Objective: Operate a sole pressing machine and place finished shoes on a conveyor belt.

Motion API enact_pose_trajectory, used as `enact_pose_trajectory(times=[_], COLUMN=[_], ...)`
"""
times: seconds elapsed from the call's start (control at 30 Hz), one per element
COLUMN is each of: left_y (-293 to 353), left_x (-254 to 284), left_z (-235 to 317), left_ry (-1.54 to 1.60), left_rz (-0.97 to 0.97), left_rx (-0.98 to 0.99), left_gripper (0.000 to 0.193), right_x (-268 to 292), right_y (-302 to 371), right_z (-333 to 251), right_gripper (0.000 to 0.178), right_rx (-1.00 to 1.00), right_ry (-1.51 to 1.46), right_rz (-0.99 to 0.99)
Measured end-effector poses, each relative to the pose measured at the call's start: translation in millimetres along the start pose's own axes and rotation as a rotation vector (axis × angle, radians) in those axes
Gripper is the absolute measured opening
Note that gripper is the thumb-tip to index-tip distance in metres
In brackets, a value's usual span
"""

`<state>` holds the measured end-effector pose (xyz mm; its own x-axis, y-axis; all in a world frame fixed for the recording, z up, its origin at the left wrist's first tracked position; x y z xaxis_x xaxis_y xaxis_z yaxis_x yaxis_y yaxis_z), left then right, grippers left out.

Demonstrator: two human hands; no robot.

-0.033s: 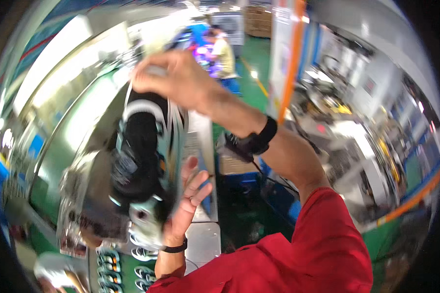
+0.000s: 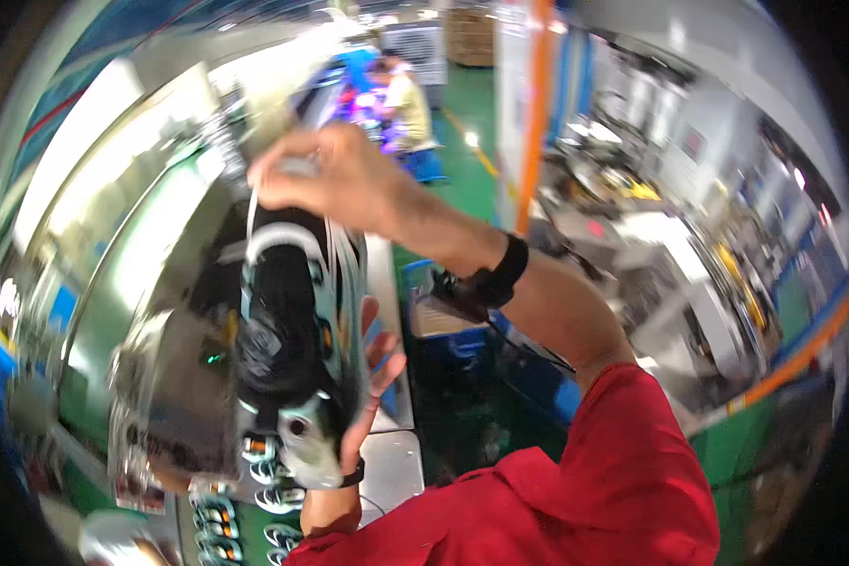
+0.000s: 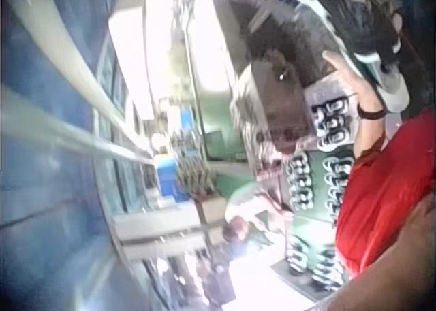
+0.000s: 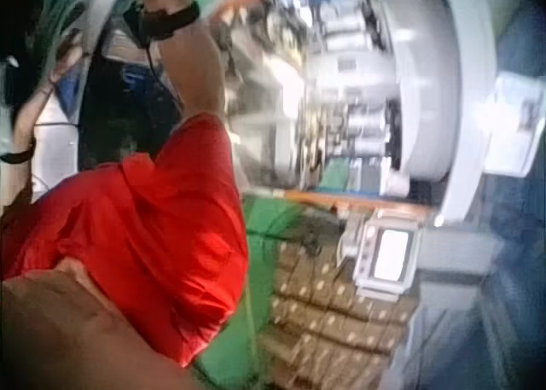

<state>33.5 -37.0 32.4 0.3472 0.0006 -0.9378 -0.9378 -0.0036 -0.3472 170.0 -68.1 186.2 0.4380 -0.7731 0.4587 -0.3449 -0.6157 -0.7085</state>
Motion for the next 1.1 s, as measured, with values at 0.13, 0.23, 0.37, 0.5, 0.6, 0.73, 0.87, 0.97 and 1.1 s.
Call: enact_pose_trajectory(times=[0.13,0.23,0.37,0.5,0.6,0.73,0.87,0.97,1.1], left_y=[-32.0,-54.4,-95.0,-98.1,-108.5,-150.7,-226.7,-281.4,-313.4], left_x=[50.6,85.6,113.7,136.4,164.7,219.0,278.0,354.6,412.3], left_z=[-106.8,-167.5,-277.1,-399.5,-484.8,-603.7,-695.0,-735.1,-780.9], left_ry=[-0.237,-0.288,-0.595,-0.974,-1.235,-1.220,-1.534,-1.802,-1.904], left_rz=[0.068,0.266,0.100,-0.021,-0.188,-0.188,-0.319,-0.143,-0.080], left_rx=[0.140,0.197,0.146,0.325,0.536,0.840,0.847,0.588,0.603], left_gripper=[0.068,0.062,0.049,0.060,0.061,0.068,0.078,0.073,0.078], right_x=[103.7,170.7,221.7,280.8,327.9,406.0,430.0,442.1,457.5], right_y=[142.1,259.2,387.1,499.1,586.9,674.3,725.0,721.4,725.2], right_z=[52.3,57.3,32.7,30.6,31.5,-3.0,-24.1,-42.3,-52.9], right_gripper=[0.036,0.049,0.071,0.072,0.061,0.058,0.057,0.051,0.052], right_rx=[-0.407,-0.637,-0.655,-0.827,-0.898,-0.976,-0.912,-1.066,-1.186], right_ry=[-0.144,0.002,-0.266,0.022,0.073,0.306,0.515,0.634,0.813], right_rz=[0.156,0.367,0.528,0.987,1.243,1.391,1.535,1.609,1.624])
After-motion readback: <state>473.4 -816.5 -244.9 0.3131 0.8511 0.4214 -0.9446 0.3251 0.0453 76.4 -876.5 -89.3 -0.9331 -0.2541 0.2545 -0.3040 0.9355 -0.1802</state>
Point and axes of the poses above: each hand's wrist, its own y-axis away from the middle knuckle, its own x-axis out of the back of the hand, z = x × y, the point moved 5 cm from there along -y, towards the middle knuckle, and after that the axes turned 8 degrees about y, right-handed, at the moved point
